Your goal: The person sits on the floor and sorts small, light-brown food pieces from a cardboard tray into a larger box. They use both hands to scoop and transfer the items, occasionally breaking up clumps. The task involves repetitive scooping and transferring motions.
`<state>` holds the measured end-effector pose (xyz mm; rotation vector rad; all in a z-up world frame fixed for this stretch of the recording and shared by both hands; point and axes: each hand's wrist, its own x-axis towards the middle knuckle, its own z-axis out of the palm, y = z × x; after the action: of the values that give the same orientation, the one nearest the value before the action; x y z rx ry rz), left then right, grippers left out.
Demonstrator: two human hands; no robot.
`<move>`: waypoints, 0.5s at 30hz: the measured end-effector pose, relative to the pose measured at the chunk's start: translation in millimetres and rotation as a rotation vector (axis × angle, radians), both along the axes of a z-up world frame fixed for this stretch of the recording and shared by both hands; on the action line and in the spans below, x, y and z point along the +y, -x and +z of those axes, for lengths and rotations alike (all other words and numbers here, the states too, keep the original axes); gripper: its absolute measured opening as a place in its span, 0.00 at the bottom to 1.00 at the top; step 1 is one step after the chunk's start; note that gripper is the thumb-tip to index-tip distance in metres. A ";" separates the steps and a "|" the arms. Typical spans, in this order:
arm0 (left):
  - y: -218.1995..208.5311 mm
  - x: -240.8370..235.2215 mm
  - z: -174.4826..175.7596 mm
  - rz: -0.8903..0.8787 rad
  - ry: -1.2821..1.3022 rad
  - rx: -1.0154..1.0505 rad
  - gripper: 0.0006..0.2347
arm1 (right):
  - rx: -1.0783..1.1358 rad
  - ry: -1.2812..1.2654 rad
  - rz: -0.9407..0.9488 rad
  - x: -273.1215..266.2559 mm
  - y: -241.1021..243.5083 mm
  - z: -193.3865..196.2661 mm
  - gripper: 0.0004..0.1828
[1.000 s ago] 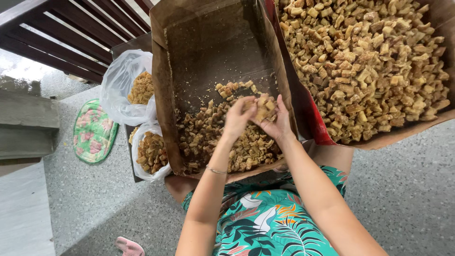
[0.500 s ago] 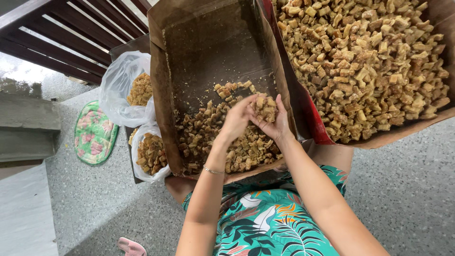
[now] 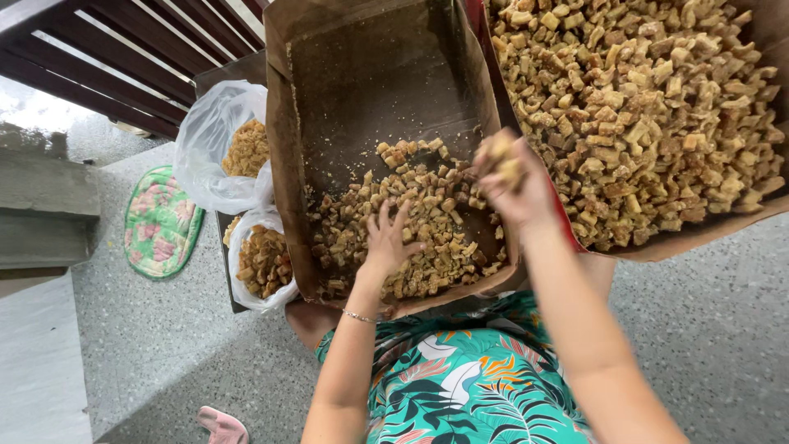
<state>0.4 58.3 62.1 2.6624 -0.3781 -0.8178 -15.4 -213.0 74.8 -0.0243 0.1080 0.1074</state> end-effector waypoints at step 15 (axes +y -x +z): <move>12.6 3.3 -32.0 -0.146 -0.073 -0.210 0.32 | 0.478 1.972 -0.577 -185.1 -21.8 46.1 0.30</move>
<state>-12.2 61.6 30.1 2.8250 -0.6118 -0.6036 6.4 -398.1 120.8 -1.9320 0.6568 -0.6142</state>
